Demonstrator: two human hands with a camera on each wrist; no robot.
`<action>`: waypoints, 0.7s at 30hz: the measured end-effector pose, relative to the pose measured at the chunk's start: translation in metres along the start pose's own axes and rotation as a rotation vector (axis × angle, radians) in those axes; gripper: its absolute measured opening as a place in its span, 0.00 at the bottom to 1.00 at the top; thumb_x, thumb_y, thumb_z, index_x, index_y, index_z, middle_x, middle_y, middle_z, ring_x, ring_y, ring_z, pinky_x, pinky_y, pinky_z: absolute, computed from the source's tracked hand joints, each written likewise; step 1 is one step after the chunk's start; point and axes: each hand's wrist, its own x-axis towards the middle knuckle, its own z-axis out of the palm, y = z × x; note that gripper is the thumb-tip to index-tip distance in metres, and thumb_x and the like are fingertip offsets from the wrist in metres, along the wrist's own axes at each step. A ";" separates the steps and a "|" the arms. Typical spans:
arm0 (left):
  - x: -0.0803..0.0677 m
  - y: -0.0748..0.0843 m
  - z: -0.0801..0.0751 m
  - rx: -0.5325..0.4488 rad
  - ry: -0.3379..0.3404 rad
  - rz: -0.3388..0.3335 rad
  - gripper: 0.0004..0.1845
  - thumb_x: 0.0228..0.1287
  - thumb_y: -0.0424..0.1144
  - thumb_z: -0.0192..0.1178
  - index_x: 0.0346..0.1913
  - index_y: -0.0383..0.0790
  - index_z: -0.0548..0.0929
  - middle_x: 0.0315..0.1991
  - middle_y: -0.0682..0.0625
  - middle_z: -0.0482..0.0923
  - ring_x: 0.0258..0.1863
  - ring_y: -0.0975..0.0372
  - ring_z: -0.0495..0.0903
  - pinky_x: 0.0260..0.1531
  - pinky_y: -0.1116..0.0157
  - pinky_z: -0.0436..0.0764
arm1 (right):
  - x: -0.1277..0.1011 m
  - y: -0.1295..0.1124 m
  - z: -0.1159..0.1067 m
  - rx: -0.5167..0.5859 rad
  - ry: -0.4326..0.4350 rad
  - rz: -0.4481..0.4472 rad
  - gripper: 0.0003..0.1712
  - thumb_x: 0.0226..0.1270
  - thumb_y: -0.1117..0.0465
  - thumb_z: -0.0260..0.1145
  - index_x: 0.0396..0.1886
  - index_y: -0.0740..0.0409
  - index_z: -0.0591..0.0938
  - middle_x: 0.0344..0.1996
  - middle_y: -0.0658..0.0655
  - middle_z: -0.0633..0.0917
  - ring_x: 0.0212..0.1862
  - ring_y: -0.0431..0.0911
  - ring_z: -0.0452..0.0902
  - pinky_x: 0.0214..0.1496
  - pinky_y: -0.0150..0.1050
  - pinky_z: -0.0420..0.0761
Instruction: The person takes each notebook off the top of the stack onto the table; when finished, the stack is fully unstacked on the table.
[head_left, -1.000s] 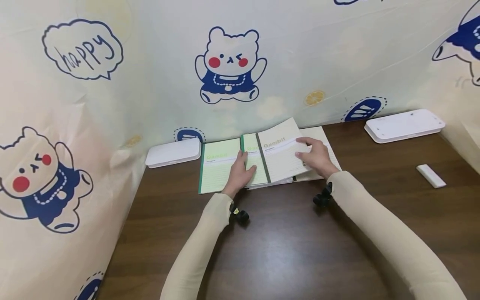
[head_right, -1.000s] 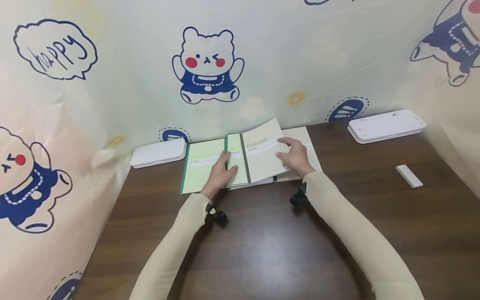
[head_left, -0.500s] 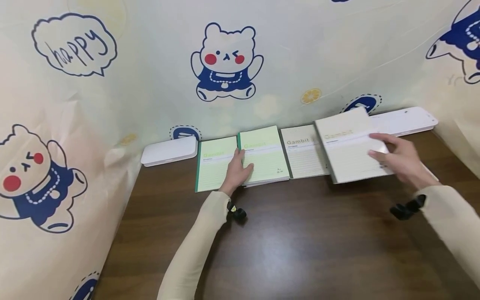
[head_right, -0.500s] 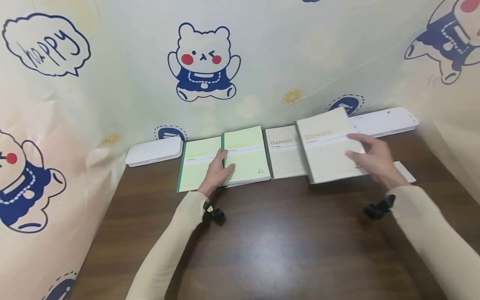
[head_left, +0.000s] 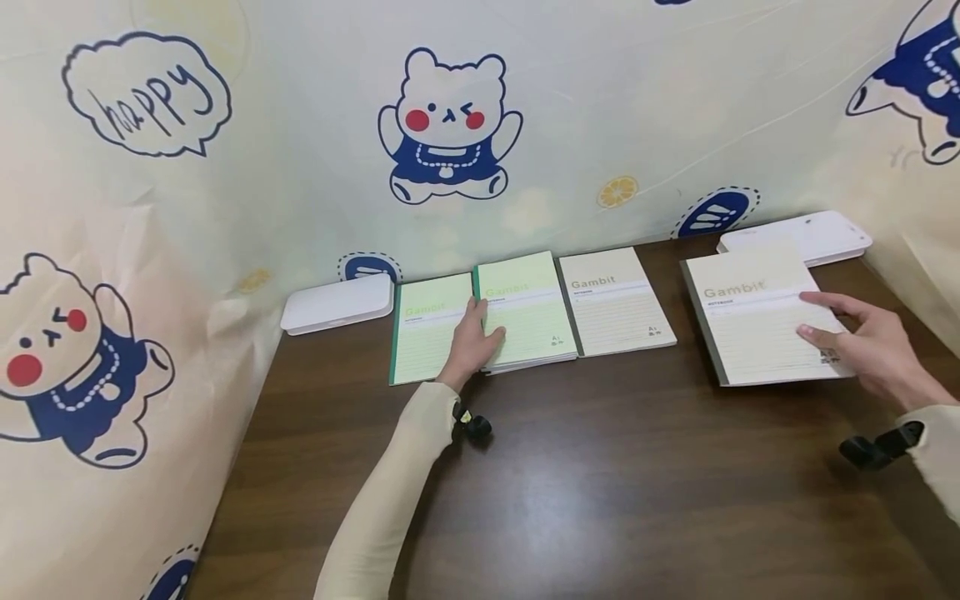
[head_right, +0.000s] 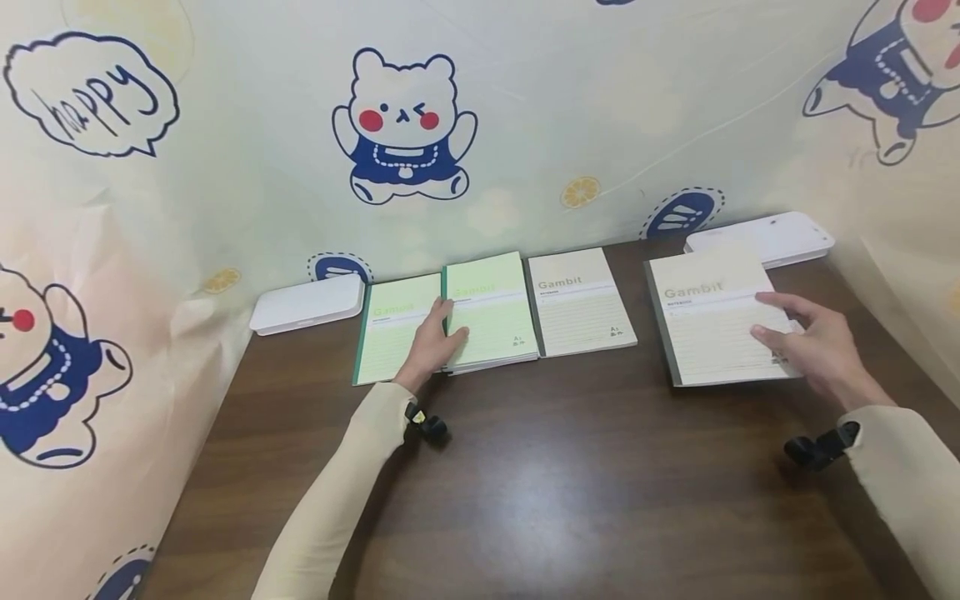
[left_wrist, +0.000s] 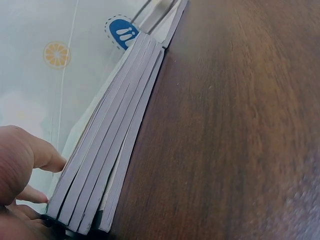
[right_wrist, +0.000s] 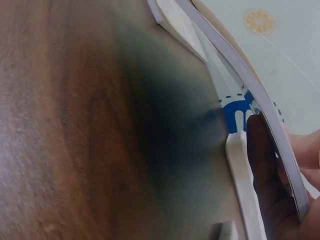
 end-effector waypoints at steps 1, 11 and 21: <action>0.000 0.000 0.000 -0.002 -0.004 -0.003 0.37 0.68 0.39 0.54 0.75 0.34 0.53 0.78 0.38 0.39 0.77 0.50 0.45 0.74 0.53 0.56 | 0.000 0.001 0.001 0.000 -0.012 0.006 0.41 0.65 0.41 0.62 0.74 0.50 0.64 0.71 0.72 0.60 0.31 0.41 0.68 0.21 0.31 0.70; 0.001 0.001 0.001 0.000 0.001 -0.023 0.37 0.67 0.39 0.54 0.75 0.35 0.53 0.78 0.39 0.39 0.78 0.51 0.45 0.74 0.54 0.55 | -0.003 0.017 0.019 0.028 -0.113 -0.016 0.41 0.64 0.42 0.64 0.72 0.55 0.65 0.72 0.75 0.55 0.59 0.62 0.59 0.41 0.25 0.64; 0.002 0.001 0.002 0.012 0.003 -0.015 0.37 0.67 0.39 0.55 0.75 0.35 0.54 0.78 0.39 0.39 0.77 0.51 0.45 0.74 0.54 0.56 | -0.006 0.017 0.028 -0.070 -0.098 -0.075 0.41 0.66 0.46 0.64 0.69 0.67 0.66 0.66 0.81 0.62 0.63 0.72 0.56 0.56 0.62 0.62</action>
